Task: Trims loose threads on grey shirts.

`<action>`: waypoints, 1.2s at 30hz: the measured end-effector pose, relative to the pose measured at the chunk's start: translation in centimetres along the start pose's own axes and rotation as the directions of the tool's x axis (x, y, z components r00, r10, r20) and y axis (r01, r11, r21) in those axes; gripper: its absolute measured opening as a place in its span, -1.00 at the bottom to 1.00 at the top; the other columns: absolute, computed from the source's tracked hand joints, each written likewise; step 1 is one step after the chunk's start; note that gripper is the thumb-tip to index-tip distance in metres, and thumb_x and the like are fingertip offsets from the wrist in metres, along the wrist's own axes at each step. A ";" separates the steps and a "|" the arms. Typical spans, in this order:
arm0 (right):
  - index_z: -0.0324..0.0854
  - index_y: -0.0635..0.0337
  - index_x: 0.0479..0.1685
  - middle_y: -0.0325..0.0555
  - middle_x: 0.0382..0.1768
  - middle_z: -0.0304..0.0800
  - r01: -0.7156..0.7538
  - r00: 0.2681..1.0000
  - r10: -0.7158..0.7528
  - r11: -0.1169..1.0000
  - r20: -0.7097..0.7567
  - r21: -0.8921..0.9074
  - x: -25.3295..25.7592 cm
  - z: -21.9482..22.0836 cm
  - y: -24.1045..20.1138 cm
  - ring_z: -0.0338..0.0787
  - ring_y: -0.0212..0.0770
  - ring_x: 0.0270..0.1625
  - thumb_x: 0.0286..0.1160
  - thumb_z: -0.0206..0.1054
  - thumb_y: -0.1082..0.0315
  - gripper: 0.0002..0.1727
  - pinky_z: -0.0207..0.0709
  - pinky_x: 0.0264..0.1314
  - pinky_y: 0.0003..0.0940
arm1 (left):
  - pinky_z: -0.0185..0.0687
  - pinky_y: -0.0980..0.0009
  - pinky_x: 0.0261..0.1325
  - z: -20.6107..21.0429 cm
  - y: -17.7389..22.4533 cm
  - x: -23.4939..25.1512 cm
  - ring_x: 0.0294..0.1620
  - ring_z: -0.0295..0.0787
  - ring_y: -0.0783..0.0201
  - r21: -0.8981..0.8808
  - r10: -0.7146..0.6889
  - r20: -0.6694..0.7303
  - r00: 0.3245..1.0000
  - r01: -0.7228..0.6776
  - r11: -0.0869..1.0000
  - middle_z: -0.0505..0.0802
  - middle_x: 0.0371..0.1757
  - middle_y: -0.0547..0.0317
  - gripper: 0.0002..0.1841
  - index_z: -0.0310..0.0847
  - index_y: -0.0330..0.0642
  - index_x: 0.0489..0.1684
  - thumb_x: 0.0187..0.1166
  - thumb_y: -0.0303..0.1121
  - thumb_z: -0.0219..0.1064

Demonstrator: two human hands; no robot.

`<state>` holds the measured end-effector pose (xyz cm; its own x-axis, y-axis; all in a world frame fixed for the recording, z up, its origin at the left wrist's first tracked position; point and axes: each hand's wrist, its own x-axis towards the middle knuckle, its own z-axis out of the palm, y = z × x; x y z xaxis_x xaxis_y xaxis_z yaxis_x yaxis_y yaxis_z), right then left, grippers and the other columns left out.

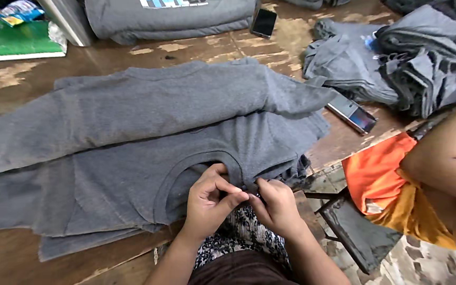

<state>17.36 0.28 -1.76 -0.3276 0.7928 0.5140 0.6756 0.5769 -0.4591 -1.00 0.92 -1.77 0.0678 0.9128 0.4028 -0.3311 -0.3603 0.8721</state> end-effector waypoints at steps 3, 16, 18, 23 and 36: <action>0.52 0.17 -0.44 -0.19 -0.72 0.43 -0.017 1.000 0.017 1.000 0.015 0.022 -0.3 -0.5 0.3 0.50 -0.28 -0.62 0.82 -0.02 0.00 -0.49 0.39 -0.47 -0.36 | 0.75 0.59 0.11 0.2 0.0 0.2 0.05 0.76 0.55 -0.035 -0.004 0.002 1.000 0.004 0.999 0.82 0.08 0.39 -0.81 0.80 -0.01 -0.10 0.39 -0.39 0.61; 0.58 0.17 -0.46 -0.15 -0.59 0.60 -0.064 0.998 0.064 0.997 -0.026 0.032 -1.6 0.2 -0.3 0.61 -0.28 -0.46 0.71 0.23 0.00 -0.55 0.48 -0.32 -0.38 | 0.72 0.66 0.04 0.2 0.6 0.0 -0.01 0.74 0.61 -0.085 -0.116 -0.013 0.993 0.115 0.990 0.82 -0.08 0.43 -0.94 0.77 -0.05 -0.31 0.53 -0.34 0.49; 0.59 0.18 -0.47 -0.16 -0.60 0.59 -0.084 0.995 0.086 0.996 -0.045 0.043 -1.5 0.4 -0.6 0.61 -0.30 -0.47 0.71 0.24 0.01 -0.54 0.47 -0.32 -0.40 | 0.70 0.67 0.05 0.2 0.6 0.0 0.00 0.73 0.62 -0.071 -0.103 0.011 0.995 0.104 0.992 0.82 -0.09 0.44 -0.94 0.77 -0.04 -0.32 0.51 -0.33 0.51; 0.54 0.18 -0.54 -0.16 -0.69 0.51 -0.093 0.994 0.095 0.995 -0.057 0.038 -1.4 0.7 -1.0 0.56 -0.29 -0.57 0.80 0.09 0.04 -0.49 0.43 -0.42 -0.37 | 0.67 0.57 0.26 -0.2 0.4 -0.3 0.19 0.71 0.55 -0.030 -0.070 0.072 0.995 0.072 0.997 0.82 0.06 0.39 -0.92 0.78 -0.03 -0.28 0.51 -0.28 0.52; 0.54 0.18 -0.37 -0.34 -0.54 0.49 -0.287 0.930 0.198 0.919 0.311 0.272 3.6 -1.6 1.5 0.44 -0.54 -0.48 0.38 0.46 -0.09 -0.53 0.33 -0.42 -0.57 | 0.65 0.00 0.40 3.1 3.4 -3.8 0.36 0.77 -0.14 0.812 -0.152 0.460 0.875 -0.346 0.470 0.87 0.17 -0.15 -0.89 0.79 -0.07 -0.42 0.47 -0.41 0.36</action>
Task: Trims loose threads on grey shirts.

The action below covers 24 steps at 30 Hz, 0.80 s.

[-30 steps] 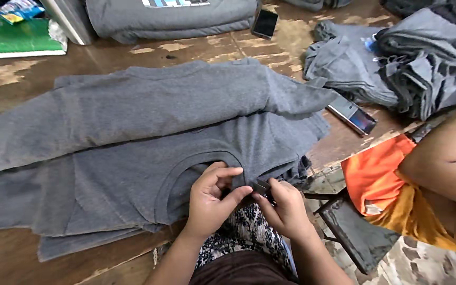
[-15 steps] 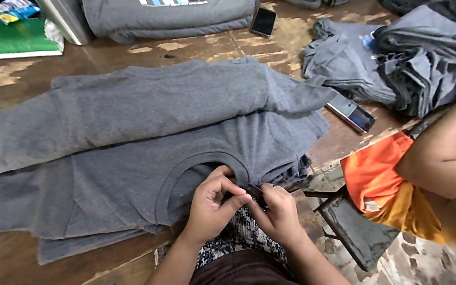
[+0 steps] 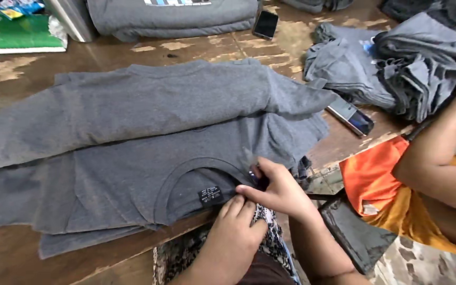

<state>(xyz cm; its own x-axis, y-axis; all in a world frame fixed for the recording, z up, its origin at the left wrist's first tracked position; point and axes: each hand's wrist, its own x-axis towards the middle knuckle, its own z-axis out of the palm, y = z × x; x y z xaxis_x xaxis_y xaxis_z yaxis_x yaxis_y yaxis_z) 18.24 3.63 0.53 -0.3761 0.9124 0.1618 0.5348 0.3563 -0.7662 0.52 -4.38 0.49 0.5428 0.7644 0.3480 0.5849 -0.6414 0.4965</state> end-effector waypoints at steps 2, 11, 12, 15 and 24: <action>0.53 0.19 -0.37 -0.30 -0.57 0.49 0.071 0.990 -0.067 0.997 0.124 -0.025 1.1 -0.7 0.5 0.45 -0.50 -0.51 0.43 0.39 0.08 -0.66 0.31 -0.46 -0.56 | 0.69 0.07 0.34 0.5 -0.7 0.1 0.29 0.83 -0.05 0.051 0.028 -0.072 0.997 -0.025 0.998 0.92 0.09 -0.05 -0.87 0.80 -0.10 -0.39 0.48 -0.47 0.32; 0.47 -0.10 -0.17 -0.47 -0.37 0.66 0.253 0.890 0.127 0.661 -0.437 0.707 0.6 3.6 0.0 0.68 -0.54 -0.30 0.42 0.40 0.50 -0.75 0.67 -0.15 -0.54 | 0.84 0.55 -0.09 -0.3 -3.5 1.3 -0.14 0.83 0.45 -0.655 -0.448 -0.272 0.851 0.177 0.734 0.81 -0.05 0.05 -0.85 0.67 -0.39 -0.09 0.58 -0.45 0.38; 0.48 -0.08 -0.18 -0.45 -0.37 0.68 0.244 0.886 0.187 0.589 -0.424 0.770 0.4 4.2 -0.3 0.71 -0.51 -0.29 0.43 0.39 0.50 -0.77 0.70 -0.12 -0.50 | 0.87 0.53 -0.08 -0.5 -3.4 1.5 -0.10 0.85 0.45 -0.681 -0.470 -0.244 0.848 0.195 0.705 0.81 0.03 0.04 -0.70 0.67 -0.42 0.05 0.54 -0.35 0.48; 0.49 -0.03 -0.17 -0.40 -0.37 0.67 0.239 0.889 0.231 0.502 -0.396 0.831 -0.1 5.0 -1.0 0.73 -0.48 -0.27 0.46 0.42 0.48 -0.79 0.72 -0.07 -0.46 | 0.83 0.57 -0.02 -0.4 -2.8 2.2 -0.01 0.83 0.45 -0.613 -0.457 -0.242 0.856 0.230 0.756 0.80 0.22 -0.02 -0.48 0.73 -0.34 0.24 0.40 -0.16 0.62; 0.46 -0.02 -0.18 -0.40 -0.37 0.67 0.226 0.905 0.208 0.502 -0.371 0.834 -0.5 4.8 -0.1 0.67 -0.53 -0.34 0.46 0.40 0.50 -0.78 0.61 -0.25 -0.61 | 0.82 0.60 -0.13 -1.7 -4.1 0.8 -0.21 0.81 0.53 -0.729 -0.474 -0.224 0.852 0.176 0.661 0.83 -0.14 0.21 -0.92 0.64 -0.33 -0.15 0.57 -0.50 0.37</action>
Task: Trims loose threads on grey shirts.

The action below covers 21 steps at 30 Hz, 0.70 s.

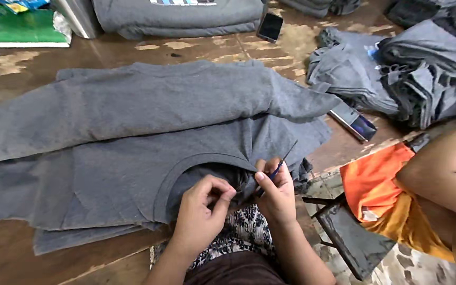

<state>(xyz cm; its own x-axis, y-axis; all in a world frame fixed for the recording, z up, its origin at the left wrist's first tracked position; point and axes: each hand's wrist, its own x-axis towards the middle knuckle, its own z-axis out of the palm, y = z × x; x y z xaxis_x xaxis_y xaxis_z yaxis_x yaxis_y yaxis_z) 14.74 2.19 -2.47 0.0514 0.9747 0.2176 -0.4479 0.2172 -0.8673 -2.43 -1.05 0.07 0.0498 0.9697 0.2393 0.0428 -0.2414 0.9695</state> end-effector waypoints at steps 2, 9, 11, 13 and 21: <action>0.47 -0.03 -0.18 -0.41 -0.36 0.68 -0.007 1.000 0.007 1.000 0.002 -0.006 0.0 -0.1 0.0 0.68 -0.53 -0.33 0.46 0.40 0.49 -0.78 0.61 -0.24 -0.61 | 0.82 0.53 -0.02 0.0 0.0 -0.3 -0.04 0.77 0.49 0.048 0.013 -0.011 1.000 -0.013 0.999 0.74 0.01 0.15 -0.70 0.54 -0.36 0.17 0.63 -0.37 0.36; 0.47 -0.07 -0.15 -0.42 -0.33 0.70 0.021 0.999 -0.017 0.996 0.044 -0.092 0.2 -0.6 -0.4 0.72 -0.52 -0.27 0.47 0.41 0.47 -0.77 0.66 -0.14 -0.56 | 0.77 0.63 0.10 2.4 -0.7 0.1 -0.02 0.87 0.43 0.260 0.200 0.000 0.980 -0.193 0.946 0.91 -0.07 0.00 -0.87 0.82 -0.34 -0.20 0.48 -0.44 0.50; 0.42 -0.03 -0.12 -0.45 -0.30 0.67 0.090 0.989 -0.049 0.945 0.137 -0.313 0.4 -1.7 -1.2 0.68 -0.59 -0.24 0.51 0.38 0.44 -0.79 0.61 -0.14 -0.64 | 0.77 0.64 0.07 2.4 -0.9 -0.1 -0.08 0.88 0.46 0.252 0.226 -0.024 0.974 -0.213 0.944 0.91 -0.20 0.06 -0.96 0.80 -0.34 -0.31 0.46 -0.53 0.46; 0.43 0.18 -0.21 -0.35 -0.37 0.57 0.227 0.952 -0.039 0.756 0.305 -0.613 0.7 -3.4 -2.6 0.56 -0.62 -0.32 0.57 0.35 0.33 -0.82 0.49 -0.24 -0.70 | 0.78 0.64 0.01 2.2 -0.9 -0.5 -0.11 0.86 0.48 0.209 0.194 -0.022 0.981 -0.185 0.960 0.89 -0.18 0.06 -0.96 0.75 -0.36 -0.29 0.49 -0.55 0.42; 0.58 0.14 -0.50 -0.09 -0.60 0.59 0.509 0.847 0.115 0.102 0.519 -0.854 -1.4 -4.9 -5.5 0.63 -0.12 -0.58 0.62 0.27 -0.05 -0.54 0.46 -0.57 -0.18 | 0.81 0.62 -0.15 2.6 -0.9 -0.9 -0.23 0.82 0.50 -0.029 0.141 -0.092 0.986 -0.144 0.989 0.85 -0.21 0.14 -0.91 0.64 -0.34 -0.34 0.35 -0.62 0.45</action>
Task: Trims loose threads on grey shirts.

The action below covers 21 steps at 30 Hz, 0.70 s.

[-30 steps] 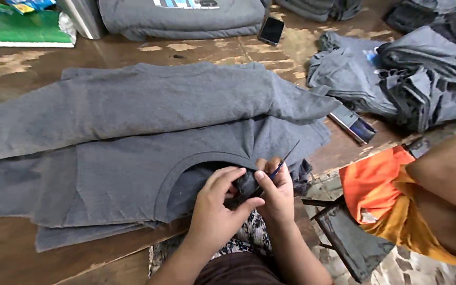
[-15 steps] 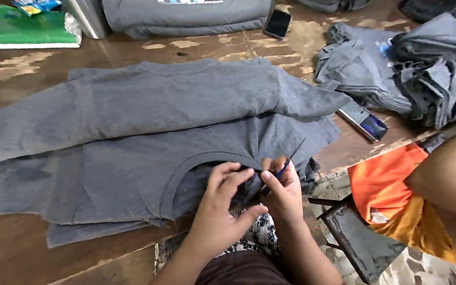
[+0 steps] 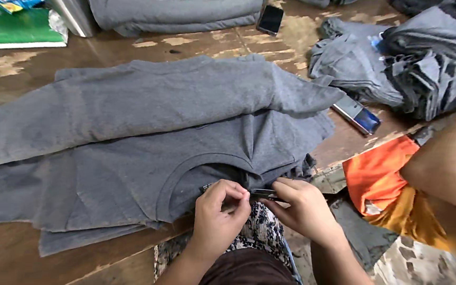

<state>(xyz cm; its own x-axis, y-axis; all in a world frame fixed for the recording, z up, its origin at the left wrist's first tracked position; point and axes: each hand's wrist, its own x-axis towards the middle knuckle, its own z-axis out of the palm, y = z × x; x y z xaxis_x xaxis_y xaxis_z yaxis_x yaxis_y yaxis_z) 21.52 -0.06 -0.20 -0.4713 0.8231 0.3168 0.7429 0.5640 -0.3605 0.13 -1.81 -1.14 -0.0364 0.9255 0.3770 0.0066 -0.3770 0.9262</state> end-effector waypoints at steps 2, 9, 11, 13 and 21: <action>0.55 0.13 -0.52 -0.12 -0.64 0.55 -0.050 0.998 0.049 0.998 -0.040 -0.024 -0.3 0.8 -0.9 0.58 -0.15 -0.62 0.62 0.25 -0.06 -0.53 0.38 -0.62 -0.23 | 0.79 0.62 -0.16 0.3 -0.3 -0.1 -0.24 0.83 0.49 0.037 0.062 -0.028 0.998 -0.060 0.997 0.84 -0.30 0.14 -0.87 0.62 -0.31 -0.42 0.28 -0.63 0.49; 0.56 0.16 -0.49 -0.16 -0.74 0.49 -0.147 0.986 0.147 0.989 -0.077 0.008 0.1 2.5 -3.6 0.55 -0.20 -0.70 0.71 0.06 0.00 -0.52 0.34 -0.69 -0.26 | 0.71 0.60 -0.14 0.5 -0.1 0.4 -0.29 0.80 0.37 0.222 0.204 -0.011 0.979 -0.196 0.955 0.80 -0.46 0.08 -0.84 0.60 -0.30 -0.58 0.27 -0.61 0.49; 0.65 0.24 -0.45 -0.04 -0.69 0.63 -0.184 0.982 0.185 0.983 -0.039 0.016 0.2 2.0 -4.1 0.67 -0.10 -0.65 0.72 0.11 0.04 -0.51 0.41 -0.64 -0.17 | 0.71 0.62 -0.16 0.6 0.5 0.6 -0.32 0.83 0.38 0.225 0.187 -0.024 0.982 -0.177 0.958 0.84 -0.47 0.00 -0.89 0.65 -0.36 -0.60 0.25 -0.60 0.47; 0.65 0.25 -0.44 -0.03 -0.67 0.63 -0.170 0.985 0.170 0.984 0.002 0.044 0.0 1.5 -3.8 0.67 -0.10 -0.63 0.71 0.13 0.02 -0.51 0.43 -0.61 -0.18 | 0.72 0.58 -0.20 -0.7 1.6 0.4 -0.37 0.83 0.38 0.166 0.115 0.112 0.987 -0.133 0.977 0.84 -0.49 -0.01 -0.85 0.64 -0.38 -0.63 0.32 -0.55 0.43; 0.56 0.30 -0.27 -0.21 -0.47 0.59 -0.079 0.964 0.177 0.906 -0.201 0.416 1.8 1.3 -1.4 0.50 -0.58 -0.41 0.67 0.31 -0.02 -0.53 0.42 -0.32 -0.68 | 0.69 0.42 0.11 -9.5 5.3 -0.2 -0.01 0.79 0.41 0.469 -0.068 0.366 0.928 -0.120 0.875 0.89 -0.13 0.26 -0.54 0.81 -0.04 -0.03 0.62 0.18 0.31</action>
<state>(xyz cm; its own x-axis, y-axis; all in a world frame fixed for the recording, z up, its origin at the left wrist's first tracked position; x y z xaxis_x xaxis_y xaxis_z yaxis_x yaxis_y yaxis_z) 18.98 0.72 -0.24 -0.2274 0.8796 0.4179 0.5126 0.4730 -0.7166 -9.29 -4.38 3.62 0.3319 0.8979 0.2893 0.4784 -0.4245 0.7687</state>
